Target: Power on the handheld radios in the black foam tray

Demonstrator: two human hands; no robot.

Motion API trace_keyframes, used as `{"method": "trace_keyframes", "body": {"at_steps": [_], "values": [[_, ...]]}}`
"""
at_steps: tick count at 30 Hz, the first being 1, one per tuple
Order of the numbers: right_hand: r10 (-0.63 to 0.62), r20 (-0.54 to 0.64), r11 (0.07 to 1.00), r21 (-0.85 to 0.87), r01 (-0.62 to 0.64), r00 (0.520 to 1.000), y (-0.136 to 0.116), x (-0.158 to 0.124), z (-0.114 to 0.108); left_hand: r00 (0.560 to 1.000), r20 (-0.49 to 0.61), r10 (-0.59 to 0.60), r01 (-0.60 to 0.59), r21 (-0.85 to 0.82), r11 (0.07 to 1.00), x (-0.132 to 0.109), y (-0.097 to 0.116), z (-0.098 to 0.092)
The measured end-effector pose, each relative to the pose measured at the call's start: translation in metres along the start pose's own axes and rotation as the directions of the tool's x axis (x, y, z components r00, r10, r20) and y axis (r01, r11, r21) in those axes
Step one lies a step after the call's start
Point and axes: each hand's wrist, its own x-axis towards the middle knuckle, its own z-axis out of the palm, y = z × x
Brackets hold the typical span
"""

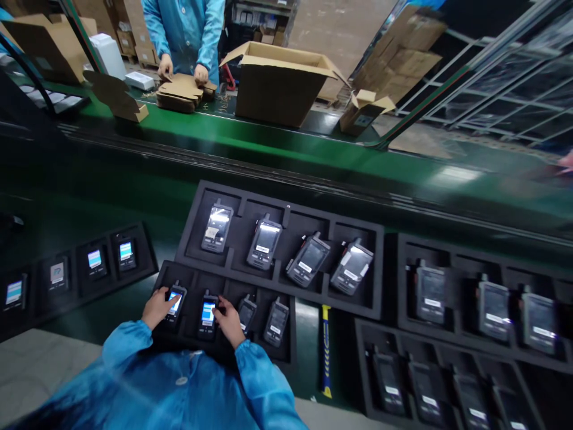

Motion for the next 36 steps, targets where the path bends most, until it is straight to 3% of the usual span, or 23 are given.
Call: {"method": "trace_keyframes", "body": {"at_steps": [5, 16, 28, 30, 32, 36], "values": [[-0.021, 0.011, 1.0, 0.017, 0.021, 1.0, 0.006, -0.003, -0.001, 1.0, 0.0, 0.003, -0.003, 0.017, 1.0, 0.001, 0.0, 0.001], [-0.087, -0.083, 0.991, -0.113, 0.078, 0.993, 0.008, -0.001, 0.003, 0.989, -0.012, 0.145, -0.145, -0.059, 0.988, -0.004, -0.026, 0.012], [-0.219, -0.129, 0.975, -0.072, 0.211, 0.967, 0.015, -0.008, 0.002, 0.982, -0.085, 0.17, -0.18, -0.131, 0.975, -0.006, -0.026, 0.019], [-0.239, -0.155, 0.971, -0.059, 0.233, 0.958, 0.018, -0.016, -0.004, 0.982, -0.091, 0.167, -0.179, -0.138, 0.974, -0.01, -0.027, 0.019], [-0.252, -0.221, 0.968, -0.061, 0.245, 0.942, 0.025, -0.029, -0.018, 0.968, -0.166, 0.187, -0.212, -0.146, 0.966, -0.018, -0.026, 0.017], [-0.212, -0.49, 0.977, -0.122, 0.174, 0.846, 0.05, -0.06, -0.067, 0.868, -0.373, 0.327, -0.429, -0.233, 0.873, -0.045, -0.006, 0.02]]}}
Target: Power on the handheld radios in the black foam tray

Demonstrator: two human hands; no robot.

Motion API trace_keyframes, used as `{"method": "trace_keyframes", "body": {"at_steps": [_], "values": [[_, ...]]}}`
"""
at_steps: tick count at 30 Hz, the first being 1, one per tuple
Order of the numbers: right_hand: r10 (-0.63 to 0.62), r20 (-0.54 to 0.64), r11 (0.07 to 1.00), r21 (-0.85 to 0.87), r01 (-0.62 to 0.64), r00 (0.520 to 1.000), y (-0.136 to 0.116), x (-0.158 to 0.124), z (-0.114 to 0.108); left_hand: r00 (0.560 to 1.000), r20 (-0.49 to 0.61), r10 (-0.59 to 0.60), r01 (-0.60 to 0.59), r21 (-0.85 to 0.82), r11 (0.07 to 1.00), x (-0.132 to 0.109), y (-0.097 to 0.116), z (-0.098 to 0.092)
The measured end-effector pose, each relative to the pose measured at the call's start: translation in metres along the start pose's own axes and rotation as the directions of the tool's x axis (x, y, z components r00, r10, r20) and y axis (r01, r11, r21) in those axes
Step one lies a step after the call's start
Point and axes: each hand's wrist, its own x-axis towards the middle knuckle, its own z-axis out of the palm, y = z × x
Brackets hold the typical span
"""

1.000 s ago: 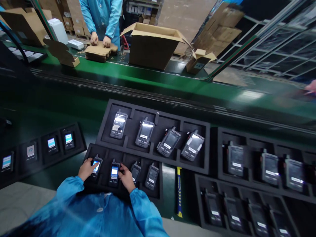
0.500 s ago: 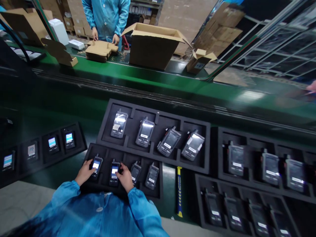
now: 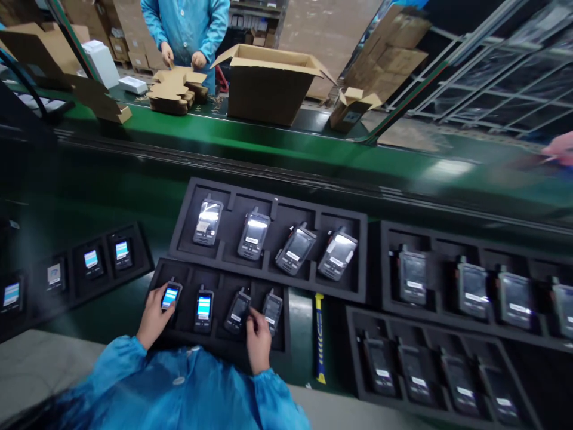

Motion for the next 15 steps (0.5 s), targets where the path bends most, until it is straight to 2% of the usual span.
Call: {"method": "trace_keyframes", "body": {"at_steps": [3, 6, 10, 12, 15], "values": [[0.071, -0.161, 0.993, -0.086, -0.086, 0.984, 0.025, 0.002, -0.038, 0.989, 0.112, 0.098, -0.079, -0.164, 0.983, -0.016, 0.035, 0.025], [0.136, -0.138, 0.981, -0.119, -0.153, 0.981, 0.042, 0.011, -0.054, 0.947, 0.286, 0.147, -0.088, -0.21, 0.974, -0.034, 0.071, 0.065], [0.152, -0.088, 0.977, -0.139, -0.163, 0.984, 0.051, 0.028, -0.053, 0.905, 0.419, 0.079, -0.062, -0.055, 0.997, -0.047, 0.103, 0.115], [0.137, -0.056, 0.98, -0.135, -0.143, 0.989, 0.05, 0.034, -0.051, 0.906, 0.422, 0.023, -0.045, 0.043, 0.998, -0.046, 0.111, 0.129], [0.07, 0.032, 0.992, -0.11, -0.067, 0.997, 0.047, 0.039, -0.052, 0.917, 0.395, -0.056, 0.01, 0.117, 0.993, -0.043, 0.114, 0.139]]}}
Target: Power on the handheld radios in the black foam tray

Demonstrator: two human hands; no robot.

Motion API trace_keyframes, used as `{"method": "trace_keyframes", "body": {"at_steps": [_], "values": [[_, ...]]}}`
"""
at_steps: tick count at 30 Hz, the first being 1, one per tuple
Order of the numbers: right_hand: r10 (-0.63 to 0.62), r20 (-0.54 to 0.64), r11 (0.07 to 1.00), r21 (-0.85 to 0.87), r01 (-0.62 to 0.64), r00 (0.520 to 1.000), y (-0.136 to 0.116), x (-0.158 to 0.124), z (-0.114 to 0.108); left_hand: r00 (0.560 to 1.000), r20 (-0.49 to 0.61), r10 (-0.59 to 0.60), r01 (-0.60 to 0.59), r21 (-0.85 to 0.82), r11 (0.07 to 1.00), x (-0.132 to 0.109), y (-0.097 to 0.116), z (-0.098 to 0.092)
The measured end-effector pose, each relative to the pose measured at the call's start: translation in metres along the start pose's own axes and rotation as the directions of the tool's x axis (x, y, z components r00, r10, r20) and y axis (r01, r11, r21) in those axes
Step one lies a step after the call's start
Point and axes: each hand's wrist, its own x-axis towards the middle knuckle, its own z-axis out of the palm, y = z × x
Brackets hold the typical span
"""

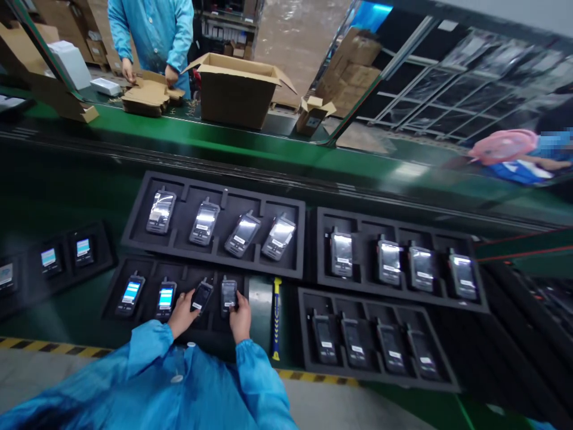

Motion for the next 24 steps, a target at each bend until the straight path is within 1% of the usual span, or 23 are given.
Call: {"method": "trace_keyframes", "body": {"at_steps": [3, 7, 10, 13, 16, 20, 24], "values": [[-0.057, 0.092, 0.998, 0.025, 0.055, 0.994, 0.001, 0.003, -0.008, 0.999, -0.023, -0.046, 0.047, 0.022, 0.999, 0.0, 0.0, 0.005], [-0.054, 0.231, 0.998, 0.039, 0.047, 0.971, 0.01, 0.009, -0.022, 0.995, -0.055, -0.085, 0.087, 0.021, 0.996, -0.003, 0.0, 0.012], [-0.047, 0.305, 0.999, 0.028, 0.041, 0.951, 0.016, 0.015, -0.026, 0.991, -0.074, -0.115, 0.116, 0.011, 0.993, -0.003, -0.002, 0.016], [-0.026, 0.337, 0.999, -0.013, 0.033, 0.941, 0.016, 0.016, -0.024, 0.987, -0.086, -0.138, 0.138, 0.0, 0.99, -0.002, -0.007, 0.019], [-0.028, 0.339, 0.996, -0.07, 0.055, 0.94, 0.012, 0.014, -0.022, 0.981, -0.103, -0.162, 0.163, 0.004, 0.987, -0.001, -0.01, 0.023], [-0.053, 0.353, 0.988, -0.12, 0.101, 0.934, 0.007, 0.011, -0.026, 0.974, -0.127, -0.188, 0.192, 0.022, 0.981, -0.002, -0.009, 0.027], [-0.057, 0.381, 0.985, -0.132, 0.115, 0.923, 0.004, 0.011, -0.029, 0.973, -0.132, -0.192, 0.198, 0.039, 0.979, -0.003, -0.008, 0.03]]}}
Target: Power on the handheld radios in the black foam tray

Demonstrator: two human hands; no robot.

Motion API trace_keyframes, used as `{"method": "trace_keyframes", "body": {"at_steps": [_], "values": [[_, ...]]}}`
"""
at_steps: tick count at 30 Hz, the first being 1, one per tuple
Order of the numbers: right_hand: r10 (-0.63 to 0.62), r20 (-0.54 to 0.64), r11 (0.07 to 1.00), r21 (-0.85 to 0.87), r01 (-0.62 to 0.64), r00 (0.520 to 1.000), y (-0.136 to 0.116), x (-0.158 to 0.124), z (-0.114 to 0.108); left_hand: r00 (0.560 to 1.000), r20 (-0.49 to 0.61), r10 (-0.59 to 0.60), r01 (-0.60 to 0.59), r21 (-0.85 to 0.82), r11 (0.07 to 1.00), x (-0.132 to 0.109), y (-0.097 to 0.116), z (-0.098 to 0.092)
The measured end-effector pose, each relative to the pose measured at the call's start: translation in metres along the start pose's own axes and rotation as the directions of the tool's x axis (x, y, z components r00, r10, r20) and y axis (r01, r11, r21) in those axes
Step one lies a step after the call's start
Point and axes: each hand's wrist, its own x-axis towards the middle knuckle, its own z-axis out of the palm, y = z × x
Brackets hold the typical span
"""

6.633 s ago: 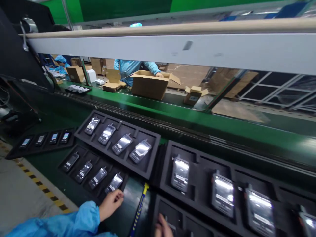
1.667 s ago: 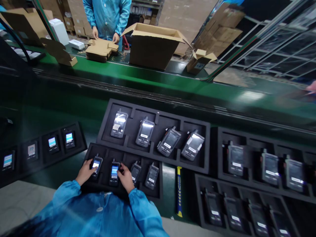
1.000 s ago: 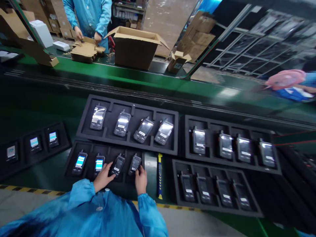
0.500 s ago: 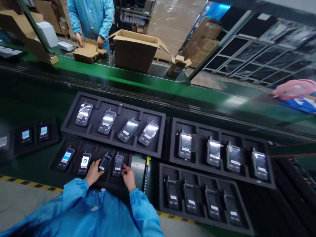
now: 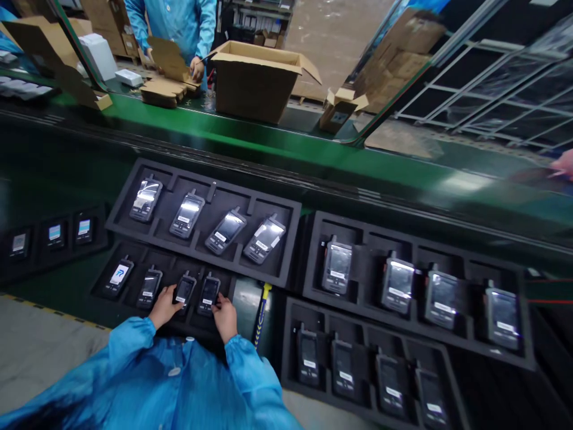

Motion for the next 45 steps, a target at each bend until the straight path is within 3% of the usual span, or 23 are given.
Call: {"method": "trace_keyframes", "body": {"at_steps": [8, 45], "values": [[0.049, -0.027, 0.998, -0.039, -0.05, 0.998, -0.0038, 0.0027, 0.0019, 1.0, 0.028, 0.006, -0.007, 0.012, 1.0, 0.0, -0.0045, -0.0004], [0.028, -0.013, 0.995, -0.096, -0.029, 1.0, -0.0093, -0.0048, 0.0011, 0.999, 0.033, 0.012, -0.01, -0.056, 0.998, 0.0025, -0.0039, -0.0055]]}}
